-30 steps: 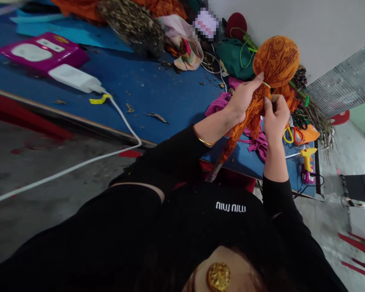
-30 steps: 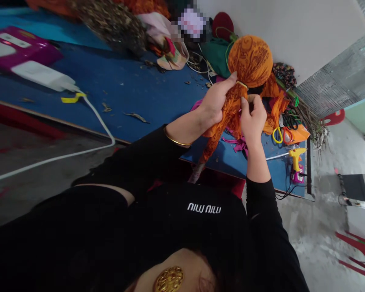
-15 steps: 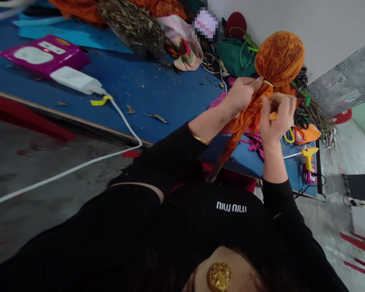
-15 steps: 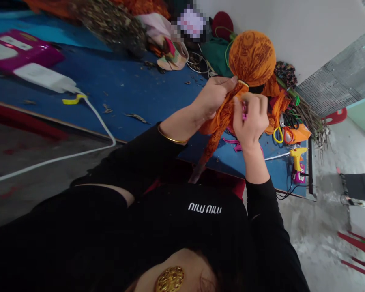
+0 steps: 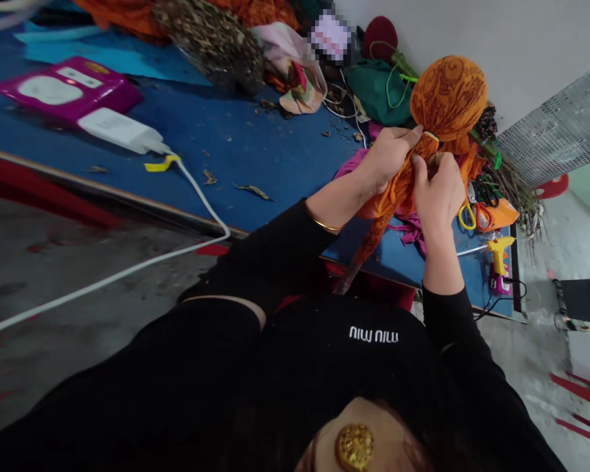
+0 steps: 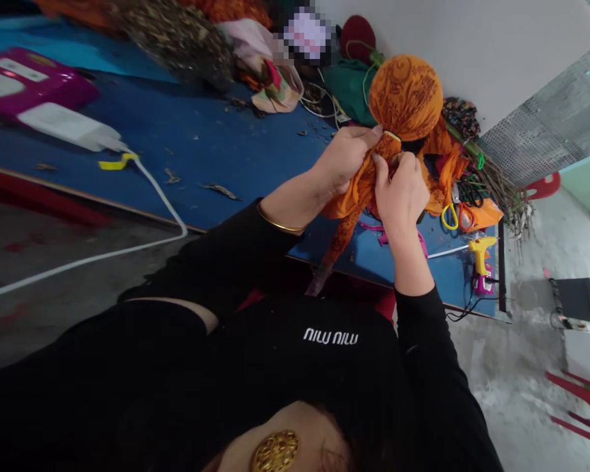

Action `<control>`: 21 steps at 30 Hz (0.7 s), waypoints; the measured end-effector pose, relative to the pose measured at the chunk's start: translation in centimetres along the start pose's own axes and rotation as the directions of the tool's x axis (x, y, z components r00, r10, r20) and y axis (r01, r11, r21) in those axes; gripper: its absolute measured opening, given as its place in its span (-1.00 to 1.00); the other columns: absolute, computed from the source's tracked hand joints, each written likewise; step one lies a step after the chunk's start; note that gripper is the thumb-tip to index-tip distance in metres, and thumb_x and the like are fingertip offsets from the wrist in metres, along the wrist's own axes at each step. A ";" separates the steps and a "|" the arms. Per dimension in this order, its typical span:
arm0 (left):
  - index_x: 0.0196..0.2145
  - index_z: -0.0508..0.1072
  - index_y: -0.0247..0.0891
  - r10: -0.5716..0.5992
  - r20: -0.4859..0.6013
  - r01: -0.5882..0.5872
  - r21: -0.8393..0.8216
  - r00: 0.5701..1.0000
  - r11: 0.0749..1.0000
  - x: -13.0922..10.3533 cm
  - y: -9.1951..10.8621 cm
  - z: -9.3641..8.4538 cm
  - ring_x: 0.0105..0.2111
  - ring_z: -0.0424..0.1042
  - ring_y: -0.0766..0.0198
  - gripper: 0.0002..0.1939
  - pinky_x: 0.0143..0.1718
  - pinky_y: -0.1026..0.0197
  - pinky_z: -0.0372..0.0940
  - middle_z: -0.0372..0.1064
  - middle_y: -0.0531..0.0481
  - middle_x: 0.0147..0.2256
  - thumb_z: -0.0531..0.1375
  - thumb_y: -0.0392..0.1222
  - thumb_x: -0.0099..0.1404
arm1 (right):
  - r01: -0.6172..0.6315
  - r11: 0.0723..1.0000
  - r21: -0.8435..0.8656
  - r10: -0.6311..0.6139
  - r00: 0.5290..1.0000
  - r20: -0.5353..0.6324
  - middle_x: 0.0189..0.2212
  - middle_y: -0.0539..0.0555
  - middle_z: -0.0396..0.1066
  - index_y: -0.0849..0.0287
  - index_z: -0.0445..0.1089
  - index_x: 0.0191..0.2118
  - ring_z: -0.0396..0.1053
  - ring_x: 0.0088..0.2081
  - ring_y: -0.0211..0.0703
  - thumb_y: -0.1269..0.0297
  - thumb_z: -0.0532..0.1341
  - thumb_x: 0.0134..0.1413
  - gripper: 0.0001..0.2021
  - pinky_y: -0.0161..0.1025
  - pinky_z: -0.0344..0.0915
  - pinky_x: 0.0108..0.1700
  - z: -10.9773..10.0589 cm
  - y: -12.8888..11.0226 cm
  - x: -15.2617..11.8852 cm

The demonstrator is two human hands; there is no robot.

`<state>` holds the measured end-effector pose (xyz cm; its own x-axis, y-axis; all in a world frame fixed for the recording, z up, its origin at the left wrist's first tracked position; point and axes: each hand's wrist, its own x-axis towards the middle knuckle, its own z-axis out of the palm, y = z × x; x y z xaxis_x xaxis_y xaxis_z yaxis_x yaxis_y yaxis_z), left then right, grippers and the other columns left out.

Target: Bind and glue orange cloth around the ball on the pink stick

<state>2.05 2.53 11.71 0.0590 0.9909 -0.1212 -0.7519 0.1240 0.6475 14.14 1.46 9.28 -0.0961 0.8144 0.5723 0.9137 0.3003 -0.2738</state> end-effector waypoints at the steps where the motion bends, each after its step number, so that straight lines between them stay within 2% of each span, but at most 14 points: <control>1: -0.29 0.54 -0.31 0.006 -0.005 -0.005 0.017 1.000 1.000 -0.1 0.0 0.1 -0.20 0.66 0.19 -0.76 -0.14 0.21 0.50 0.56 -0.02 -0.41 0.15 -0.27 0.55 | -0.001 1.000 -0.010 0.001 1.000 0.021 -0.26 0.11 0.39 0.12 0.30 -0.19 0.46 -0.14 -0.04 -0.23 -0.08 0.45 -0.49 -0.17 0.36 -0.14 0.2 -0.1 0.1; 6: -0.30 0.52 -0.25 0.011 0.007 -0.011 0.057 1.000 0.998 -0.5 0.2 0.3 -0.17 0.62 0.18 -0.72 -0.09 0.18 0.49 0.52 0.01 -0.45 0.10 -0.26 0.58 | 0.091 0.994 0.059 -0.094 0.993 0.067 -0.40 0.02 0.32 0.09 0.26 -0.29 0.40 -0.26 -0.13 -0.11 -0.19 0.51 -0.50 -0.18 0.34 -0.15 0.3 0.5 0.9; 9: -0.38 0.48 -0.21 0.050 0.048 -0.053 0.071 0.998 0.996 -0.6 -0.1 0.3 -0.20 0.56 0.20 -0.72 -0.04 0.19 0.45 0.46 0.01 -0.49 0.18 -0.24 0.54 | 0.142 0.987 0.077 -0.149 0.984 0.100 -0.42 0.00 0.29 0.08 0.25 -0.30 0.37 -0.29 -0.14 -0.05 -0.18 0.52 -0.53 -0.18 0.34 -0.16 -0.1 1.1 1.4; 13: -0.47 0.43 -0.21 0.145 0.008 -0.145 0.116 0.989 0.983 -0.4 -0.9 0.4 -0.31 0.47 0.31 -0.69 -0.17 0.29 0.39 0.29 0.10 -0.55 0.26 -0.33 0.47 | 0.214 0.977 0.011 -0.211 0.956 0.202 -0.33 0.06 0.38 0.07 0.27 -0.23 0.42 -0.20 -0.09 0.05 -0.08 0.50 -0.67 -0.16 0.36 -0.12 -1.0 1.4 1.9; 16: -0.55 0.40 -0.25 0.212 0.000 -0.210 0.156 0.977 0.965 -0.3 -1.1 0.6 -0.42 0.36 0.40 -0.61 -0.31 0.34 0.28 0.27 0.10 -0.53 0.22 -0.35 0.48 | 0.248 0.967 -0.053 -0.226 0.937 0.266 -0.25 0.10 0.43 0.08 0.27 -0.18 0.45 -0.18 -0.06 0.10 -0.03 0.47 -0.76 -0.14 0.38 -0.11 -1.4 1.0 1.6; 18: -0.59 0.39 -0.28 0.227 -0.020 -0.221 0.161 0.974 0.962 -0.4 -1.2 0.5 -0.46 0.31 0.42 -0.57 -0.33 0.33 0.25 0.25 0.10 -0.53 0.22 -0.36 0.48 | 0.258 0.962 -0.090 -0.223 0.931 0.289 -0.22 0.13 0.44 0.08 0.27 -0.16 0.47 -0.19 -0.06 0.09 -0.01 0.47 -0.77 -0.14 0.37 -0.12 -1.4 0.8 1.4; 21: -0.56 0.39 -0.29 0.201 -0.038 -0.196 0.114 0.979 0.974 -0.1 -1.5 0.1 -0.43 0.36 0.43 -0.60 -0.29 0.36 0.31 0.26 0.13 -0.53 0.23 -0.38 0.46 | 0.282 0.952 -0.120 -0.233 0.920 0.315 -0.20 0.14 0.45 0.10 0.26 -0.15 0.48 -0.24 -0.08 0.06 -0.04 0.47 -0.74 -0.15 0.35 -0.17 -1.1 0.9 1.1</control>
<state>3.29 2.29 10.84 -0.1188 0.9928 -0.0172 -0.6688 -0.0672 0.7404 15.26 2.12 10.51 -0.4259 0.8355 0.3472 0.8898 0.4562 -0.0064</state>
